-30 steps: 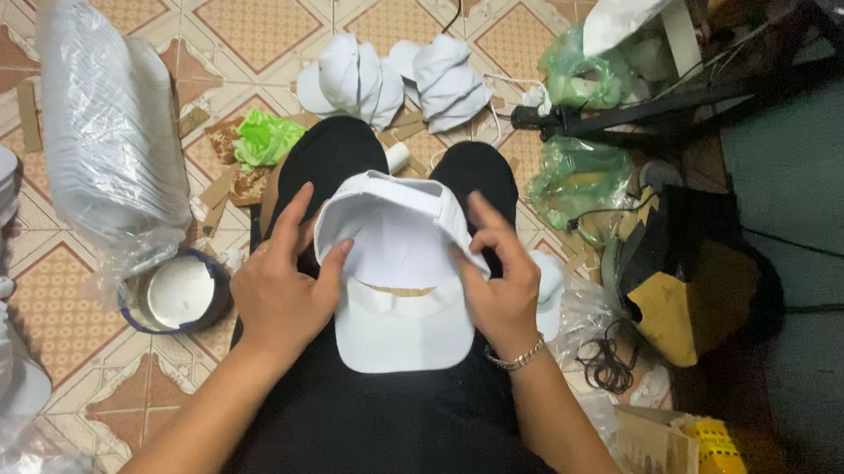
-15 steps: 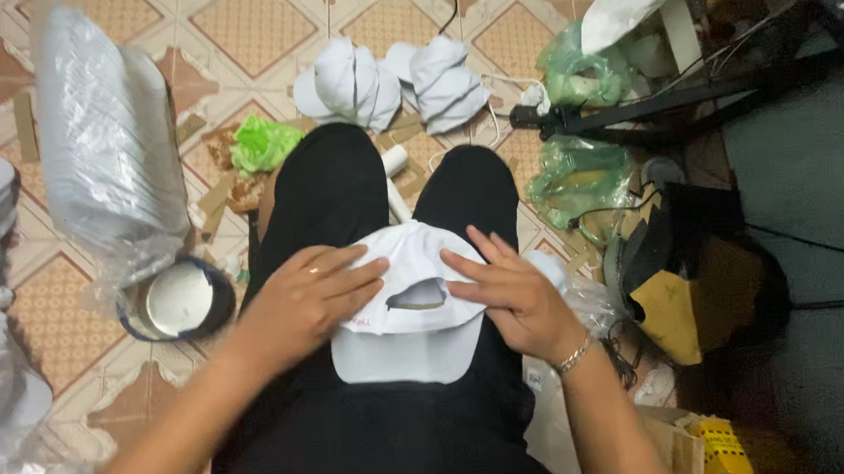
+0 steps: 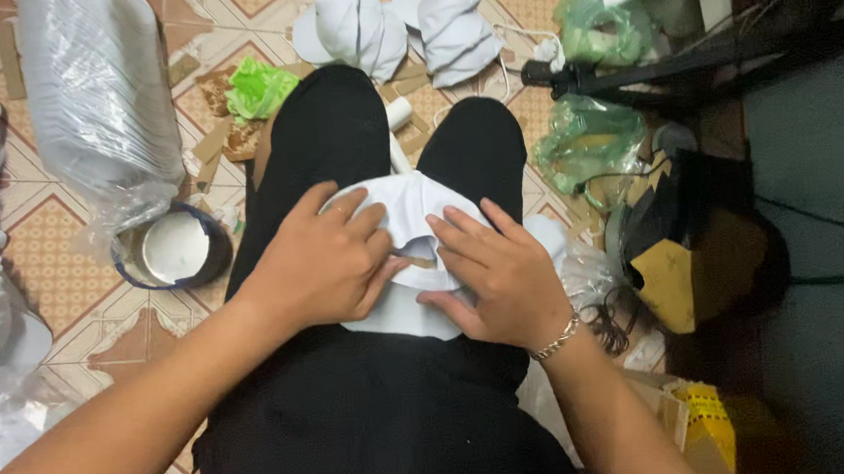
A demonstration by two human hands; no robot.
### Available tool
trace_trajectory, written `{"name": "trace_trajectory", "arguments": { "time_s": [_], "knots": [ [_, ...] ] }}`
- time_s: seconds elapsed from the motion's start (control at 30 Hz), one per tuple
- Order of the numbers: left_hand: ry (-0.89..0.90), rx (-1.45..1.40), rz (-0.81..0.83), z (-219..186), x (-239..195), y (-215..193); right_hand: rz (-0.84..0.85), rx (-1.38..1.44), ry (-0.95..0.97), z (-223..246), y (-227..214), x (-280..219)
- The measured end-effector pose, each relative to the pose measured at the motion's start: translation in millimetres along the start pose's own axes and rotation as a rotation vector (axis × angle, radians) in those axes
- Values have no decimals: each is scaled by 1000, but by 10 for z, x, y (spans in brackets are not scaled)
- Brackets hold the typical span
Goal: The person sits on the floor and repeatedly finishes white baseball caps by using a hair dryer to heat a green logo, inserting a patterned cloth into the cap, and spraying the logo with an aerosol can. The person handles multiple caps one at a time, repeating the same sequence of actions.
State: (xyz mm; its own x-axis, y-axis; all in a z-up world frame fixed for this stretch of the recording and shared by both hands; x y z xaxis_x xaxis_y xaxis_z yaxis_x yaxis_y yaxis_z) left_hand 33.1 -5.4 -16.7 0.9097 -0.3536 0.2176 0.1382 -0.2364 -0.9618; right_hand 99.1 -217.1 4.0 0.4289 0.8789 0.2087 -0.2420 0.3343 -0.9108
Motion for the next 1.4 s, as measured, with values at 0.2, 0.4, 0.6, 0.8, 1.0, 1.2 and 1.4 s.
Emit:
{"name": "trace_trajectory", "arguments": {
  "time_s": [0.2,0.4,0.6,0.8,1.0,1.2,1.4],
  "knots": [
    [-2,-12,-47,-141,-35,135,-34,-268,3,30,192,-112],
    [-20,237,346,-223,127,405,-524,-46,284,51,138,-191],
    [-6,-273,124,-327,303,528,-512,530,892,-41,450,-274],
    [-151,-604,27,-453,164,305,-624,586,650,205,436,-301],
    [-606,-1340,-106,-359,-143,2,-515,690,51,429,90,-201],
    [-881,-2405,-385,-103,-457,-13,-901,1269,357,-37,587,2],
    [-913,-2574,-383,-64,-585,218,-441,2262,444,-219,1287,-256]
  ]
}}
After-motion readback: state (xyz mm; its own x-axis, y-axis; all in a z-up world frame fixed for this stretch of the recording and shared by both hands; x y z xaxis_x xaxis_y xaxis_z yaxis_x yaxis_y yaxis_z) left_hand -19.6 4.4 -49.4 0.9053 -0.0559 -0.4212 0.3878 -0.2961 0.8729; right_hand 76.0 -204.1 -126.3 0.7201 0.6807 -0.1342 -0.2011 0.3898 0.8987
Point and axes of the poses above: each hand's wrist, its own x-axis towards the middle knuckle, its own y-axis out of the palm, z = x × y, the point moved 2 cm from there along x, towards the middle knuckle
